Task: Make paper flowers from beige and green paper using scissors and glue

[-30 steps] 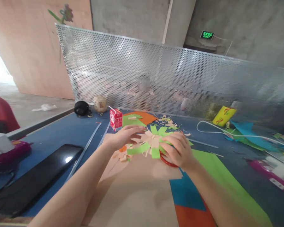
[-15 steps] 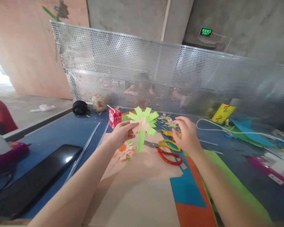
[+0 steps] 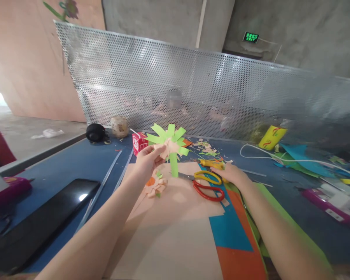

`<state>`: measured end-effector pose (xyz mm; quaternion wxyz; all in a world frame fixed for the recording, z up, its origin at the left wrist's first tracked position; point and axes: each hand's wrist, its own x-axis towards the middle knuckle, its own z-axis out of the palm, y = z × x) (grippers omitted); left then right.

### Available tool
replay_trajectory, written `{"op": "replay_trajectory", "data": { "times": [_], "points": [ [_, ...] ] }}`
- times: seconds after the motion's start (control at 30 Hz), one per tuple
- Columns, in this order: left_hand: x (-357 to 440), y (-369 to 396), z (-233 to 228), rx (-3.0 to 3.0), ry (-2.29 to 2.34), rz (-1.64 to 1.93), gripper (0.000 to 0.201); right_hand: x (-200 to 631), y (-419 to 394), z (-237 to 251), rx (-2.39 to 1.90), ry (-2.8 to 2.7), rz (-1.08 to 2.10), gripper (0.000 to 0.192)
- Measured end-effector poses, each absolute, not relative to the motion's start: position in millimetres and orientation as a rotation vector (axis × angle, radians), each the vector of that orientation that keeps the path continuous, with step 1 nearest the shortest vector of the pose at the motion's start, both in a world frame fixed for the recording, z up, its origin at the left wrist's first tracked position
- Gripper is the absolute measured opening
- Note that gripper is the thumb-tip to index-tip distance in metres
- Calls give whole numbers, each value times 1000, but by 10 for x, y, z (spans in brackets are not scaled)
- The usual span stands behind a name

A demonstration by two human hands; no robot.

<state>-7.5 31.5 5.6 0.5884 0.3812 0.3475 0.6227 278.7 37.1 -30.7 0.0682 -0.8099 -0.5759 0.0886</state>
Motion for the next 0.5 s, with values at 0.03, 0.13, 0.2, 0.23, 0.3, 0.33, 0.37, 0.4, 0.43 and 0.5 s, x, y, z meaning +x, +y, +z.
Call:
{"op": "replay_trajectory", "data": {
  "times": [0.03, 0.13, 0.2, 0.23, 0.3, 0.33, 0.37, 0.4, 0.43, 0.5],
  "points": [
    [-73, 315, 54, 890, 816, 1461, 27, 2787, 385, -317, -2408, -1752, 280, 62],
    [-64, 328, 35, 912, 842, 1492, 27, 2805, 418, -333, -2354, -1783, 287, 45],
    [-54, 340, 15, 930, 846, 1494, 28, 2827, 427, -333, -2326, -1793, 279, 38],
    [-49, 345, 5, 937, 845, 1491, 28, 2841, 426, -328, -2309, -1800, 282, 35],
    [-38, 349, -11, 948, 846, 1485, 29, 2871, 418, -313, -2265, -1822, 309, 30],
    [-33, 347, -16, 954, 851, 1485, 30, 2887, 411, -304, -2238, -1835, 336, 29],
    [-29, 344, -20, 959, 859, 1487, 31, 2902, 404, -296, -2209, -1843, 370, 27],
    [-25, 341, -22, 963, 870, 1488, 32, 2916, 398, -288, -2184, -1843, 406, 27],
    [-22, 337, -23, 968, 880, 1487, 32, 2927, 393, -282, -2162, -1832, 442, 26],
    [-19, 332, -22, 978, 899, 1478, 32, 2940, 383, -272, -2139, -1765, 510, 24]
  ]
}}
